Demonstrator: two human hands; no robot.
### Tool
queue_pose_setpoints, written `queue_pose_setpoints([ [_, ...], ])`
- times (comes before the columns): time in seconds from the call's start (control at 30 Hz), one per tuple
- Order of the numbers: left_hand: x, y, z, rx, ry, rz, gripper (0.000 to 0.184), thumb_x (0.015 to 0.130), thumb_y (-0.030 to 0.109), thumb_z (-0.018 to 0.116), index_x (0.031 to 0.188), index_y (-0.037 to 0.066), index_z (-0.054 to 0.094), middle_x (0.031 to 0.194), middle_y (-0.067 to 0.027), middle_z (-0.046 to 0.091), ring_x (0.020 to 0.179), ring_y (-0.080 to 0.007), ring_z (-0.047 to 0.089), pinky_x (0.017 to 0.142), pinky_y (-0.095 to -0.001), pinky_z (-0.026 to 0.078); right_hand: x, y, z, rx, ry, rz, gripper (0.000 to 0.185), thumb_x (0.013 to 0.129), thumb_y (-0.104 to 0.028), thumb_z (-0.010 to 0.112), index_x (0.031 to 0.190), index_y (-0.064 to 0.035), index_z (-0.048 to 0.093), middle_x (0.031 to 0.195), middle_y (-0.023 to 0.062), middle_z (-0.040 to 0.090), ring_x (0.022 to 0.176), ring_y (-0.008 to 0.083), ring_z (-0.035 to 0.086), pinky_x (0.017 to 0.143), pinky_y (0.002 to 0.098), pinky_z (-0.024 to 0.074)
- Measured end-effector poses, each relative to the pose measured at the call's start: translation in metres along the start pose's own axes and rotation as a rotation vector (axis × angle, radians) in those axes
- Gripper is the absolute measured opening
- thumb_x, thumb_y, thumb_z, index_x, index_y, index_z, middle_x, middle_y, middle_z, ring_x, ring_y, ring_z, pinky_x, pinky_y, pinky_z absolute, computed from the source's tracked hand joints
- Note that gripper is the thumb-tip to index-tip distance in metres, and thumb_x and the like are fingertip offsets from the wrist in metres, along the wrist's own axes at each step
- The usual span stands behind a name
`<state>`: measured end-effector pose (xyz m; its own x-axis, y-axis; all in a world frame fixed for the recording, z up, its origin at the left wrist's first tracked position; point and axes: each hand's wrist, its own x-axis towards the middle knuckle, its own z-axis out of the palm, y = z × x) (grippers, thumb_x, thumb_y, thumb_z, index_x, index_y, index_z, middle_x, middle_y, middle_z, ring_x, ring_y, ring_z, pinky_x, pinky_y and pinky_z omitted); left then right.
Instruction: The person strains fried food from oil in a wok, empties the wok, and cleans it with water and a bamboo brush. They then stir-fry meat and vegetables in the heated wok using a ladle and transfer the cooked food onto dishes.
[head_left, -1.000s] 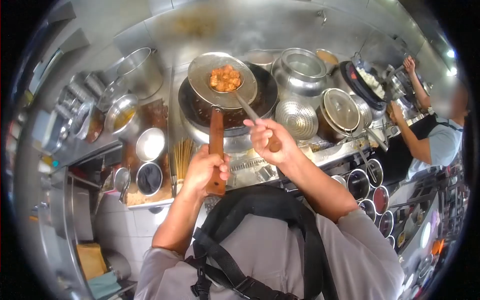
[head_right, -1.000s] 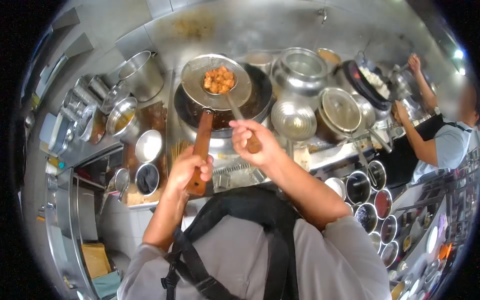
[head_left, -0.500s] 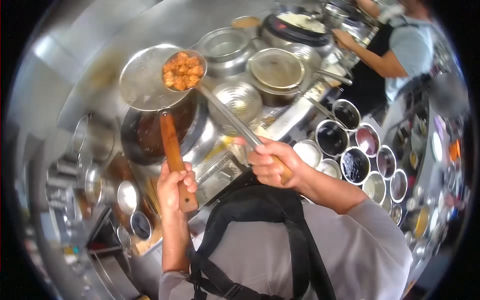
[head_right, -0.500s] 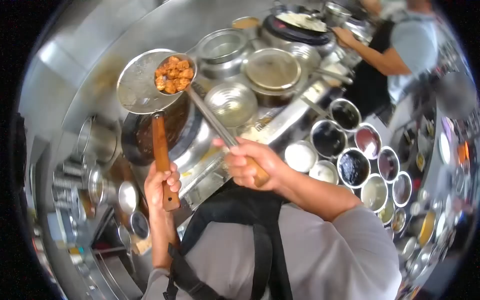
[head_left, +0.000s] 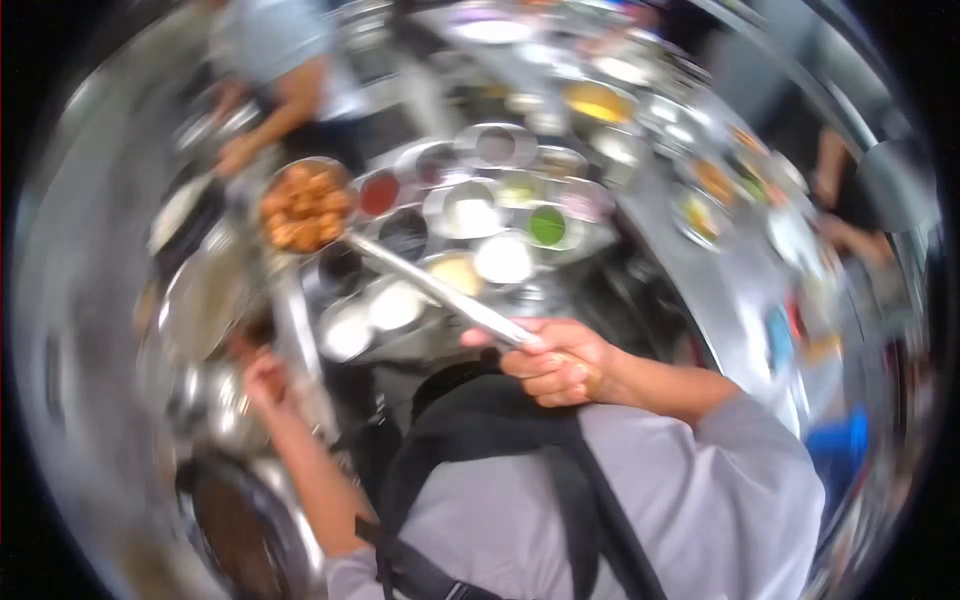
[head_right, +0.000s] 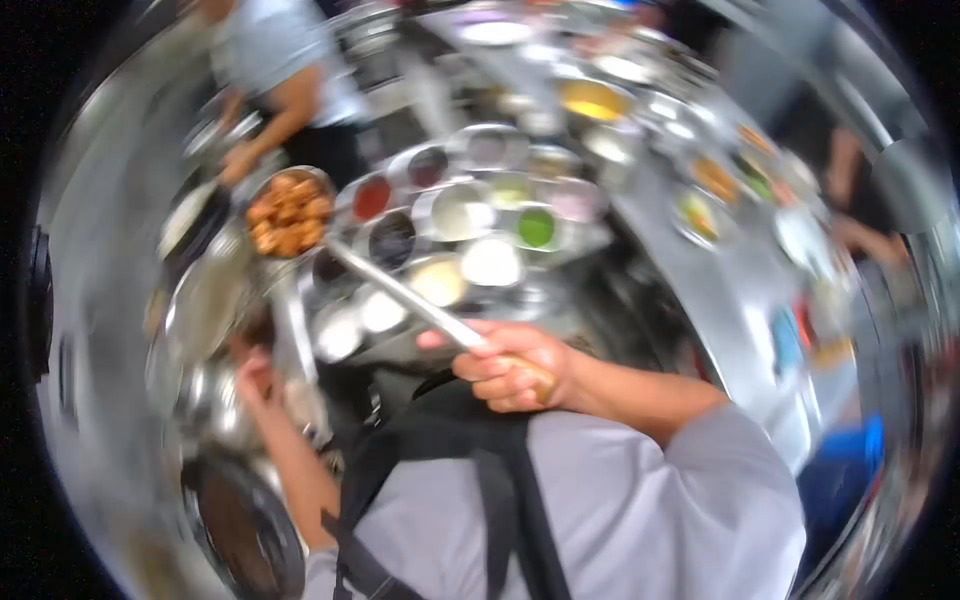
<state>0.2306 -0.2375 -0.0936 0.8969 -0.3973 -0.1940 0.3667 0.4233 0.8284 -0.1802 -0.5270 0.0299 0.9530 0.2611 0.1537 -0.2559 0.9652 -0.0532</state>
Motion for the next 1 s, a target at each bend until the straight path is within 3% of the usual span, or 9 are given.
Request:
queue_pose_setpoints([
  [0.07,0.025,-0.013,0.025,-0.161,0.075,-0.013,0.028,0.081,0.004,0.053,0.106,-0.005,0.064,0.083,-0.0078,0.065,0.074,-0.0162,0.064,0.067,-0.0264,0.053,-0.064,0.009,0.013,-0.048,0.052,-0.203,0.050,0.098,-0.011,0.044,0.146,-0.0070,0.033,0.071,0.0024,0.043,0.048,0.0080,0.045,0.037,0.0249,0.0442],
  [0.13,0.033,-0.019,0.033,-0.118,0.064,-0.037,0.034,0.085,0.009,0.054,0.115,-0.008,0.059,0.103,-0.0131,0.066,0.081,-0.0159,0.065,0.072,-0.0256,0.050,-0.113,0.023,0.027,-0.071,0.095,-0.363,0.048,0.098,-0.011,0.044,0.144,-0.0065,0.035,0.071,0.0022,0.044,0.048,0.0074,0.045,0.038,0.0244,0.0440],
  [0.27,0.043,-0.045,0.040,-0.220,-0.005,-0.141,0.039,0.090,0.009,0.053,0.125,-0.009,0.054,0.109,-0.0153,0.065,0.094,-0.0226,0.063,0.085,-0.0315,0.051,-0.194,0.039,0.049,-0.184,0.285,-0.739,0.042,0.096,-0.014,0.048,0.136,-0.0032,0.043,0.069,-0.0001,0.045,0.047,0.0065,0.045,0.038,0.0220,0.0410],
  [0.5,0.054,-0.072,0.047,-0.443,-0.108,0.016,0.020,0.091,0.003,0.053,0.105,-0.009,0.058,0.109,-0.0200,0.061,0.103,-0.0315,0.059,0.094,-0.0428,0.053,-0.342,0.013,0.055,-0.219,0.570,-1.141,0.033,0.093,-0.013,0.052,0.125,-0.0047,0.050,0.069,-0.0017,0.046,0.049,0.0064,0.042,0.041,0.0222,0.0388],
  [0.63,-0.022,-0.093,0.142,-0.529,0.263,0.100,0.033,0.092,0.012,0.053,0.116,-0.010,0.051,0.107,-0.0204,0.061,0.099,-0.0334,0.059,0.093,-0.0435,0.052,-0.417,-0.022,0.066,-0.139,0.569,-1.212,0.034,0.093,-0.013,0.053,0.126,-0.0046,0.048,0.069,-0.0013,0.046,0.049,0.0070,0.041,0.041,0.0218,0.0375],
  [0.73,-0.037,-0.154,0.135,-0.348,-0.196,0.040,0.031,0.092,0.015,0.052,0.112,-0.008,0.051,0.099,-0.0206,0.061,0.089,-0.0311,0.061,0.080,-0.0401,0.053,-0.444,-0.033,0.075,-0.343,0.826,-1.201,0.040,0.092,-0.013,0.054,0.130,-0.0042,0.044,0.069,-0.0009,0.045,0.048,0.0076,0.040,0.039,0.0218,0.0366],
  [0.83,-0.086,-0.239,0.191,-0.177,-0.184,-0.254,0.015,0.089,0.013,0.056,0.091,-0.002,0.058,0.089,-0.0160,0.063,0.079,-0.0259,0.062,0.070,-0.0371,0.054,-0.470,-0.034,0.079,-0.362,0.819,-1.126,0.047,0.092,-0.011,0.054,0.135,-0.0043,0.039,0.066,0.0005,0.044,0.043,0.0088,0.041,0.035,0.0242,0.0354],
  [0.87,-0.074,-0.275,0.182,0.135,-0.126,-0.329,0.015,0.091,0.013,0.055,0.089,-0.001,0.058,0.086,-0.0161,0.063,0.077,-0.0261,0.061,0.070,-0.0363,0.054,-0.478,-0.034,0.079,-0.363,0.773,-1.096,0.048,0.091,-0.010,0.053,0.136,-0.0045,0.038,0.065,0.0012,0.043,0.041,0.0092,0.041,0.034,0.0251,0.0352],
  [1.0,-0.168,-0.358,0.310,0.101,-0.043,-0.603,0.015,0.093,0.016,0.057,0.098,0.002,0.057,0.088,-0.0127,0.061,0.082,-0.0256,0.060,0.067,-0.0331,0.052,-0.492,-0.035,0.066,-0.500,1.064,-0.878,0.052,0.088,-0.003,0.051,0.139,-0.0084,0.039,0.062,0.0018,0.044,0.040,0.0114,0.045,0.035,0.0258,0.0345],
])
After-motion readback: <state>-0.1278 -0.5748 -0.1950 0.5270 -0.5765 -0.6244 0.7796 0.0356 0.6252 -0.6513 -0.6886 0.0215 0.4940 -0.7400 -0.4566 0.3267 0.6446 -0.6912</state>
